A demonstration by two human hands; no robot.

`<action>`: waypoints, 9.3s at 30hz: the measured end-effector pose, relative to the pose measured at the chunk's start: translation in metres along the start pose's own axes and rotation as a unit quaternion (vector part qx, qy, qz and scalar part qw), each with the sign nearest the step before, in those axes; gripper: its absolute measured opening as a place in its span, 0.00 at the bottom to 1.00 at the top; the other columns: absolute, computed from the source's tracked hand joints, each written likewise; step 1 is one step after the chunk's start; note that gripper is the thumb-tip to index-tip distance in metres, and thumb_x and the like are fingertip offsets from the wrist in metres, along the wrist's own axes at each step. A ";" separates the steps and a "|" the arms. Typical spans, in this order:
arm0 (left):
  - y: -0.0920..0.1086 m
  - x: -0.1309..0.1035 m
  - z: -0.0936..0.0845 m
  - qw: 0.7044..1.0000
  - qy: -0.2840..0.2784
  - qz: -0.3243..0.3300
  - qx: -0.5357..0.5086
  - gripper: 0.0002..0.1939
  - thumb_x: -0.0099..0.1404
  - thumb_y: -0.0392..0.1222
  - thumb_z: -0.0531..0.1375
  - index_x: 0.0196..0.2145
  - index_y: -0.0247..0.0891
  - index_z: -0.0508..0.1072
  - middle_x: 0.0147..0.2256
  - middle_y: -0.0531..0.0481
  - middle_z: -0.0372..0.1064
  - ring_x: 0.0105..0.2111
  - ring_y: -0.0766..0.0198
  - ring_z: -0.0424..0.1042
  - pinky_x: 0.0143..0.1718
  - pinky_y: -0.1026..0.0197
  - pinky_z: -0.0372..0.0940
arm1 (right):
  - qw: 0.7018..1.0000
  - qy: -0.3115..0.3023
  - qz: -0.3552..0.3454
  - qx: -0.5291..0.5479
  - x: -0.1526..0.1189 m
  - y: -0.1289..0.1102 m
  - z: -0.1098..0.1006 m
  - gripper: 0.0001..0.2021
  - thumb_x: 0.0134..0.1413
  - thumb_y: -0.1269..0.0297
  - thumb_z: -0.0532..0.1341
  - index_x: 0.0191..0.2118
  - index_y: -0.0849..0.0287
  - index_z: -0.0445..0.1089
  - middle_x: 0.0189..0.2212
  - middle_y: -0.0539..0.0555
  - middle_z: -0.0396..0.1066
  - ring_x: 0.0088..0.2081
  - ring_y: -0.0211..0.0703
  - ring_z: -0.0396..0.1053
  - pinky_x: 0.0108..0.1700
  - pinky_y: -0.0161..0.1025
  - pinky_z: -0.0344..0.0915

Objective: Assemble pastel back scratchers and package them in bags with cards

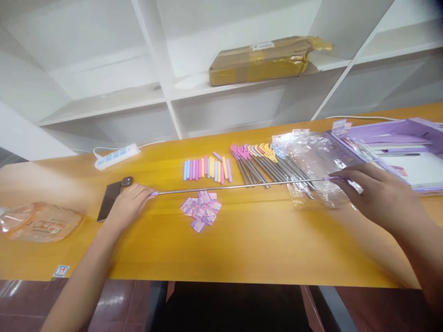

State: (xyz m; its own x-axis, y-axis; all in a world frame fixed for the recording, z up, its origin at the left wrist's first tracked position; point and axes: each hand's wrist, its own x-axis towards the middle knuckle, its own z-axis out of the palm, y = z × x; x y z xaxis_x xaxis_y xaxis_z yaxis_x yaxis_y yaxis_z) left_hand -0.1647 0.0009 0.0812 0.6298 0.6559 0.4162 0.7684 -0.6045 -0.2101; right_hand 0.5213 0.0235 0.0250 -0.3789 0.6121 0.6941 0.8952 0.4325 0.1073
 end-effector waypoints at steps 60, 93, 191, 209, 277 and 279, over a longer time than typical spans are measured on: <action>0.112 0.060 0.057 0.938 -0.003 -0.172 -0.300 0.15 0.81 0.34 0.52 0.51 0.44 0.77 0.47 0.46 0.75 0.47 0.59 0.78 0.48 0.58 0.74 | 0.891 -0.223 0.395 0.026 0.076 -0.057 0.090 0.34 0.60 0.50 0.68 0.61 0.77 0.70 0.57 0.84 0.72 0.62 0.78 0.69 0.64 0.64 0.63; 0.170 0.059 0.045 0.767 -0.108 -0.253 -0.579 0.19 0.68 0.60 0.70 0.35 0.41 0.87 0.52 0.40 0.78 0.55 0.46 0.76 0.66 0.42 0.66 | 0.586 -0.158 0.265 0.749 0.085 -0.282 0.058 0.22 0.69 0.40 0.66 0.43 0.56 0.70 0.32 0.49 0.71 0.32 0.37 0.69 0.39 0.38 0.68; 0.130 0.059 0.059 0.578 0.103 -0.421 -0.692 0.26 0.64 0.63 0.74 0.41 0.34 0.86 0.39 0.40 0.85 0.36 0.55 0.85 0.41 0.56 0.80 | 0.734 -0.273 0.124 0.609 0.080 -0.248 0.052 0.15 0.73 0.51 0.63 0.48 0.57 0.79 0.33 0.50 0.75 0.30 0.36 0.64 0.35 0.35 0.60; 0.158 0.053 0.061 0.688 -0.154 -0.277 -0.653 0.24 0.71 0.63 0.67 0.38 0.36 0.85 0.33 0.42 0.83 0.32 0.57 0.80 0.36 0.58 0.74 | 0.848 -0.207 -0.013 0.487 0.063 -0.263 0.062 0.18 0.73 0.52 0.65 0.59 0.57 0.71 0.46 0.57 0.80 0.38 0.42 0.75 0.39 0.38 0.68; 0.156 0.058 0.039 0.661 -0.226 -0.165 -0.696 0.19 0.77 0.58 0.62 0.46 0.37 0.76 0.38 0.47 0.75 0.38 0.60 0.73 0.43 0.58 0.68 | 0.753 -0.163 0.051 0.635 0.073 -0.262 0.045 0.09 0.72 0.58 0.68 0.41 0.58 0.75 0.30 0.48 0.72 0.26 0.31 0.66 0.31 0.30 0.63; 0.156 0.058 0.040 0.657 -0.224 -0.169 -0.700 0.20 0.76 0.59 0.64 0.47 0.37 0.75 0.38 0.48 0.75 0.38 0.60 0.73 0.43 0.58 0.68 | 0.752 -0.164 0.051 0.636 0.074 -0.263 0.045 0.09 0.71 0.58 0.68 0.40 0.58 0.75 0.29 0.47 0.71 0.26 0.31 0.65 0.30 0.30 0.62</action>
State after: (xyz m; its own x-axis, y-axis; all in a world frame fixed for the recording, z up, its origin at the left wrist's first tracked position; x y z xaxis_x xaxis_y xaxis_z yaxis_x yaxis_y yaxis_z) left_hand -0.0037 -0.0374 0.0369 0.6613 0.7372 -0.1385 0.2139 -0.0083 0.9768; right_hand 0.2477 -0.0156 0.0160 -0.5479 0.7246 0.4180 0.0532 0.5289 -0.8470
